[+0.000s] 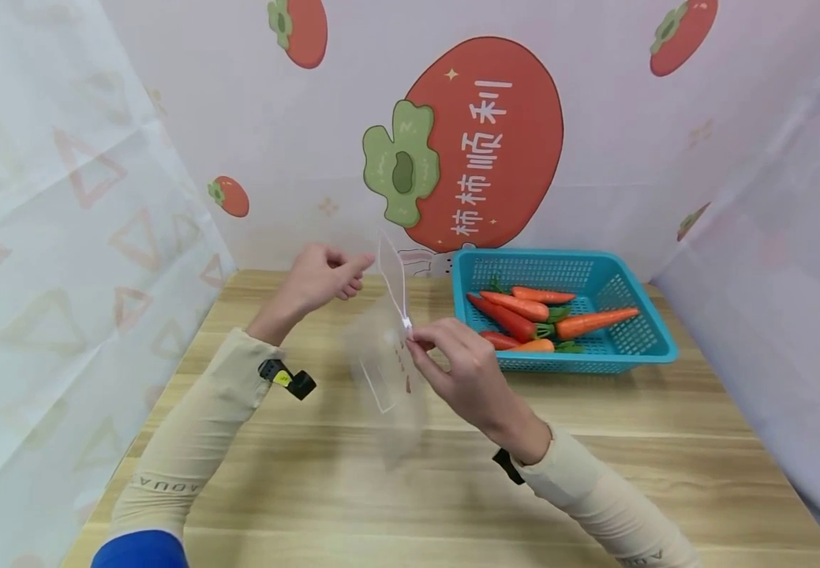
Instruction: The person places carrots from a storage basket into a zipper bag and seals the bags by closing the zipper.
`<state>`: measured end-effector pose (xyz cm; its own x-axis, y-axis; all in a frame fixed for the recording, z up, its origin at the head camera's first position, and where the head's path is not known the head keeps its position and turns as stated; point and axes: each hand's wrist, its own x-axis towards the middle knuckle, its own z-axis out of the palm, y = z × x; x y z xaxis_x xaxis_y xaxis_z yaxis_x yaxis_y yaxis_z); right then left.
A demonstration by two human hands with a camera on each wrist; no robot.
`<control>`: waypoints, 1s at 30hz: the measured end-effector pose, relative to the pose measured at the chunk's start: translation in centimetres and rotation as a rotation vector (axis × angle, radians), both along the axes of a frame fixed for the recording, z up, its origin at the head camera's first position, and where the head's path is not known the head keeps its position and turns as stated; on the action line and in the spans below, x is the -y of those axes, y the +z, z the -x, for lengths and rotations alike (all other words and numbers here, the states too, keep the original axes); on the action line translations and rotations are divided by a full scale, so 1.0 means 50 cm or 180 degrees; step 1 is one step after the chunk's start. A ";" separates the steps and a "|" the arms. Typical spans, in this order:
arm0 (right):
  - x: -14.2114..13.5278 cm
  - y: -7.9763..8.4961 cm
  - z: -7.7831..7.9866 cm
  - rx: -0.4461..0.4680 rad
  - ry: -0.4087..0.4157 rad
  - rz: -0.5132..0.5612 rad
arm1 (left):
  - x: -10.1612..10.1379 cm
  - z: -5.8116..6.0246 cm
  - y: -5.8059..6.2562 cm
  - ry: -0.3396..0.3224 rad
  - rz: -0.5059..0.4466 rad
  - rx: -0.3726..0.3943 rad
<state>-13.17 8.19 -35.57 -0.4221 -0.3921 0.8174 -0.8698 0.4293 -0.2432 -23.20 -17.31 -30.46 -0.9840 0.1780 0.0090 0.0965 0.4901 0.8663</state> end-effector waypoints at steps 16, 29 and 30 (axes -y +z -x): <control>0.044 -0.072 -0.025 -0.0426 0.0201 -0.0419 | -0.032 -0.008 -0.063 -0.0809 0.0817 0.0696; -0.004 -0.045 0.031 0.1927 -0.0080 0.0128 | -0.057 -0.037 -0.050 -0.0860 0.1219 0.0343; -0.007 -0.038 0.042 0.2141 -0.0226 0.0123 | -0.061 -0.040 -0.047 -0.0862 0.1274 0.0292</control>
<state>-15.26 8.53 -37.48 -0.8674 -0.3204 0.3806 -0.4938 0.4599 -0.7380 -21.20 -14.27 -32.80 -0.8955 0.3992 -0.1969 0.1986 0.7542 0.6259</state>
